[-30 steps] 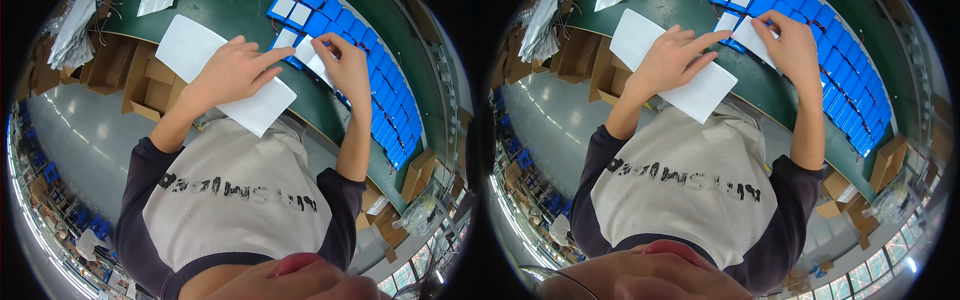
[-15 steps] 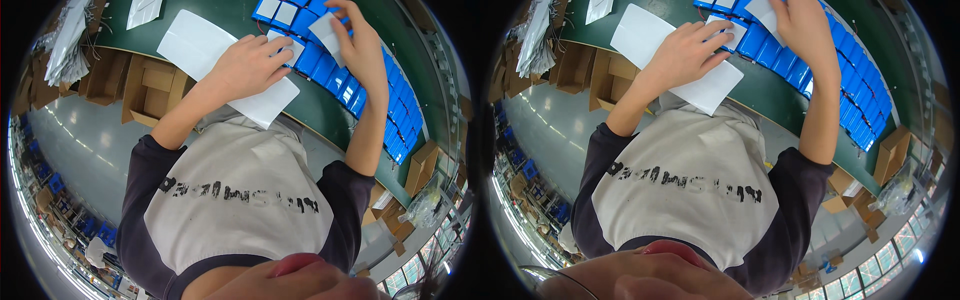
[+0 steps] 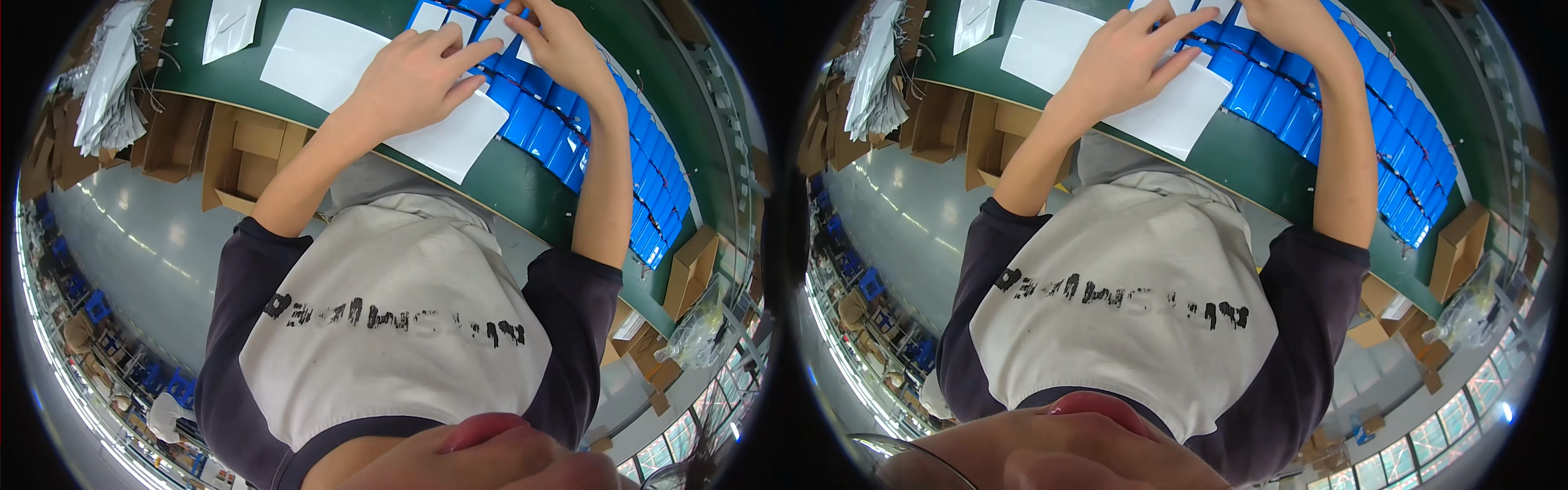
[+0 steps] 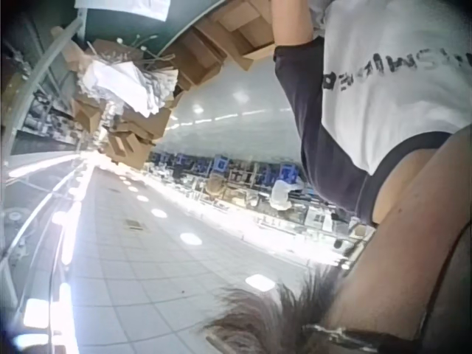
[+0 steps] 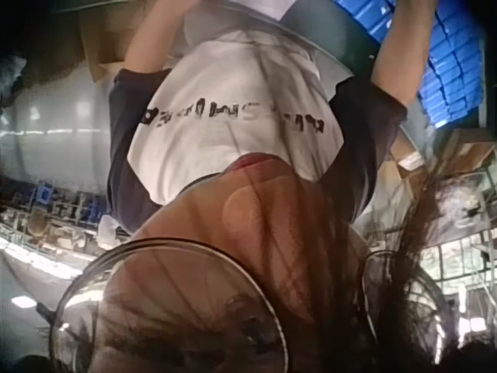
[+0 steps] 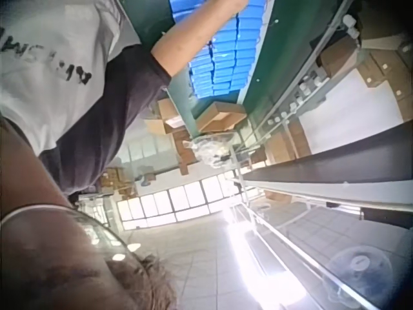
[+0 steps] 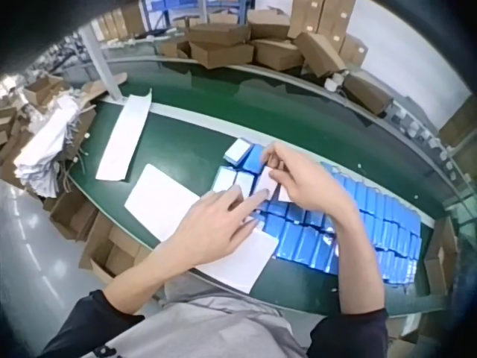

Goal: The person repeatedly peels white adhesive labels from a backing sheet and applies them to the top surface of blue rectangular battery cells arranged on a green workbench. The person handles the labels and cells by hand, working across multiple rows of batteries.

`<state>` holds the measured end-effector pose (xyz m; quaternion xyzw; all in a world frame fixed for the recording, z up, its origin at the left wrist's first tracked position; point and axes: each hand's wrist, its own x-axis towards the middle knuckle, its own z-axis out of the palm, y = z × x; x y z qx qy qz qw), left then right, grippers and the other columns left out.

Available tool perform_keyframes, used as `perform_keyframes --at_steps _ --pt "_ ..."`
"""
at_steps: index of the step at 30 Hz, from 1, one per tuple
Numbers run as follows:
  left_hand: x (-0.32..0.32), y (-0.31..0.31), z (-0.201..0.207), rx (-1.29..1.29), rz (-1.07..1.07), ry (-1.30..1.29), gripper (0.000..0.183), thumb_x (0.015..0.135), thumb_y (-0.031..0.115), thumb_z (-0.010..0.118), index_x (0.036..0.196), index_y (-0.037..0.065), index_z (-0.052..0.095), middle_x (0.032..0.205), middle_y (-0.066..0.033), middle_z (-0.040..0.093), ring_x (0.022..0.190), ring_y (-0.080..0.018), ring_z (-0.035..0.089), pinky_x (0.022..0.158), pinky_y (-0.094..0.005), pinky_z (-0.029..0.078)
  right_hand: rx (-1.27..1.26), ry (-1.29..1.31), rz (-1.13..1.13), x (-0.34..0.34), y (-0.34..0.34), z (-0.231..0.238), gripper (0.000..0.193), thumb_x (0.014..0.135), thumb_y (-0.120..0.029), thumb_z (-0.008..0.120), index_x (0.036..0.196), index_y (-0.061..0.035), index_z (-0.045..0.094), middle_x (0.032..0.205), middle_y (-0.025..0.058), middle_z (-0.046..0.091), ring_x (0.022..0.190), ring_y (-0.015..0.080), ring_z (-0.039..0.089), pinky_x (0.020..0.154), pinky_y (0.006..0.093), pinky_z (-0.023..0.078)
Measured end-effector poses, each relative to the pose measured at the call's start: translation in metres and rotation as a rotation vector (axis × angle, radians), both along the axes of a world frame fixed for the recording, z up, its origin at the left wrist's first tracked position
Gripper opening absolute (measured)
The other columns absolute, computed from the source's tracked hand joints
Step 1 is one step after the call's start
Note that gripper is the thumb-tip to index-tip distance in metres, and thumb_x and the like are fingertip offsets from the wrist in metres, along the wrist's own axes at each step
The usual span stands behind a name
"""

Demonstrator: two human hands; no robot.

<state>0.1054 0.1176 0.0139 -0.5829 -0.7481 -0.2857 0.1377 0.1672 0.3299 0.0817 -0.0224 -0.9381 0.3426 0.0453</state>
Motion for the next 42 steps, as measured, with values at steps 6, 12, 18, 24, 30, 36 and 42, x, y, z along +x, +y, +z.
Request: perform_keyframes --at_steps 6,12,18,24,30,36,42 --pt "-0.004 0.003 -0.004 -0.099 0.034 -0.007 0.035 0.095 0.028 0.069 0.129 0.019 0.067 0.099 -0.0073 0.06 0.083 -0.0256 0.064 0.08 -0.0394 0.053 0.188 -0.083 0.031 -0.002 -0.002 -0.008 0.022 0.092 -0.008 0.065 0.114 -0.0051 0.06 0.106 0.0177 0.067 0.095 0.0406 0.065 0.08 0.0463 0.051" --pt "-0.011 0.015 -0.002 -0.086 0.013 0.094 0.025 0.096 0.031 0.067 0.113 0.014 0.073 0.112 -0.0062 0.067 0.094 -0.0287 0.067 0.088 -0.0409 0.054 0.324 0.314 -0.062 -0.007 0.006 0.028 0.031 0.084 0.005 0.062 0.113 -0.0032 0.06 0.108 0.0171 0.059 0.09 0.0369 0.064 0.08 0.0425 0.052" --pt "-0.027 0.02 0.002 -0.05 0.04 0.002 0.026 0.098 0.033 0.065 0.115 0.014 0.072 0.114 -0.0069 0.069 0.099 -0.028 0.067 0.091 -0.0407 0.054 0.012 0.253 0.097 -0.038 0.016 0.019 0.032 0.081 0.011 0.06 0.111 -0.0012 0.059 0.099 0.0127 0.065 0.084 0.0236 0.063 0.077 0.0348 0.052" --pt "-0.041 0.016 0.027 -0.102 0.106 -0.076 0.037 0.099 0.026 0.059 0.131 0.008 0.062 0.107 -0.0189 0.059 0.093 -0.0356 0.063 0.081 -0.0464 0.052 -0.062 0.117 0.18 -0.065 0.025 0.004 0.033 0.083 0.008 0.064 0.113 -0.0025 0.062 0.099 0.0116 0.07 0.087 0.0216 0.065 0.078 0.0338 0.054" --pt "-0.052 0.033 0.021 -0.221 0.121 0.029 0.038 0.095 0.027 0.061 0.127 0.008 0.063 0.111 -0.0191 0.06 0.095 -0.0383 0.061 0.082 -0.0477 0.052 0.207 0.263 0.206 -0.067 0.029 -0.002 0.03 0.083 0.005 0.063 0.112 -0.0013 0.063 0.104 0.0187 0.068 0.094 0.0359 0.067 0.083 0.0406 0.055" --pt "-0.06 0.049 0.011 -0.128 0.06 0.074 0.037 0.093 0.027 0.062 0.121 0.002 0.062 0.114 -0.0178 0.066 0.097 -0.04 0.06 0.083 -0.049 0.053 0.193 0.313 0.121 -0.044 0.035 0.032 0.037 0.078 0.012 0.057 0.113 0.0002 0.061 0.102 0.0195 0.065 0.092 0.0361 0.065 0.083 0.0401 0.053" --pt "-0.058 0.052 0.008 -0.06 0.083 0.175 0.032 0.099 0.033 0.063 0.12 0.01 0.067 0.109 -0.0088 0.069 0.098 -0.0286 0.065 0.089 -0.0421 0.054 0.262 0.045 0.222 -0.032 0.029 0.038 0.037 0.074 0.013 0.06 0.108 -0.0013 0.054 0.1 0.0182 0.063 0.095 0.0365 0.062 0.082 0.0408 0.05"
